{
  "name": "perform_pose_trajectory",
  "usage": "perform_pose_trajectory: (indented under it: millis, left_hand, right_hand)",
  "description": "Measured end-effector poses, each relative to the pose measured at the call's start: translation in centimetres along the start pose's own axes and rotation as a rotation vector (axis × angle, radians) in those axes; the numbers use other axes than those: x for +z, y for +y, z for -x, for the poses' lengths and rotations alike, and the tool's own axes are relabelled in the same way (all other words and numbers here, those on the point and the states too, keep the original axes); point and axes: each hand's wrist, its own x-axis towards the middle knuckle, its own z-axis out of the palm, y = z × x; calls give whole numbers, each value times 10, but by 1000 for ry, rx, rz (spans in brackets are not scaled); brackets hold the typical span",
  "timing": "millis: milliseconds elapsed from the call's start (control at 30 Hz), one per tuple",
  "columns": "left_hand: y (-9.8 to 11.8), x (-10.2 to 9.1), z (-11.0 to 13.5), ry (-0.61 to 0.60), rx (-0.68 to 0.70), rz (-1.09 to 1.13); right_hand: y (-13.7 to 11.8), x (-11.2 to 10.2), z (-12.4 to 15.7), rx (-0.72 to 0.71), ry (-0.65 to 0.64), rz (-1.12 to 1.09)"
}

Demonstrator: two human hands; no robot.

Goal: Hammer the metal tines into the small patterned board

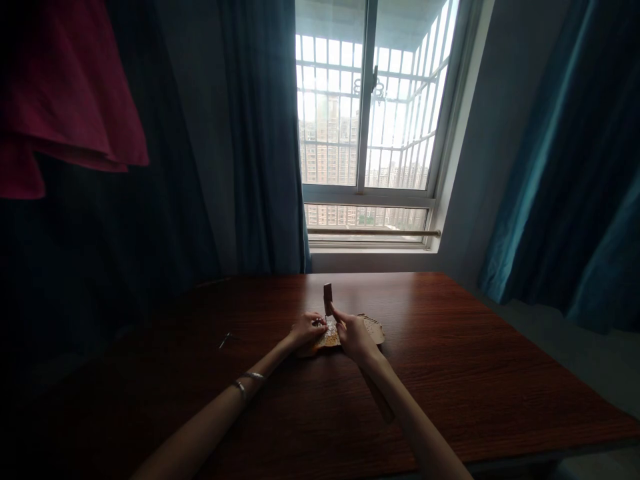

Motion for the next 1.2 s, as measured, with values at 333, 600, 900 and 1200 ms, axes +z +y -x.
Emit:
perform_pose_trajectory:
  millis: [333, 600, 900, 1200]
  left_hand:
    - [-1, 1, 1, 3, 39, 11]
    - [3, -1, 1, 3, 4, -15]
    - [-2, 2, 0, 12, 21, -2]
    - [-5, 4, -1, 15, 33, -15]
  right_hand:
    - [-3, 5, 0, -9, 88, -76]
    - [2, 5, 3, 3, 50, -39]
    - [-1, 1, 0, -7, 23, -27]
    - [-5, 1, 4, 15, -4, -18]
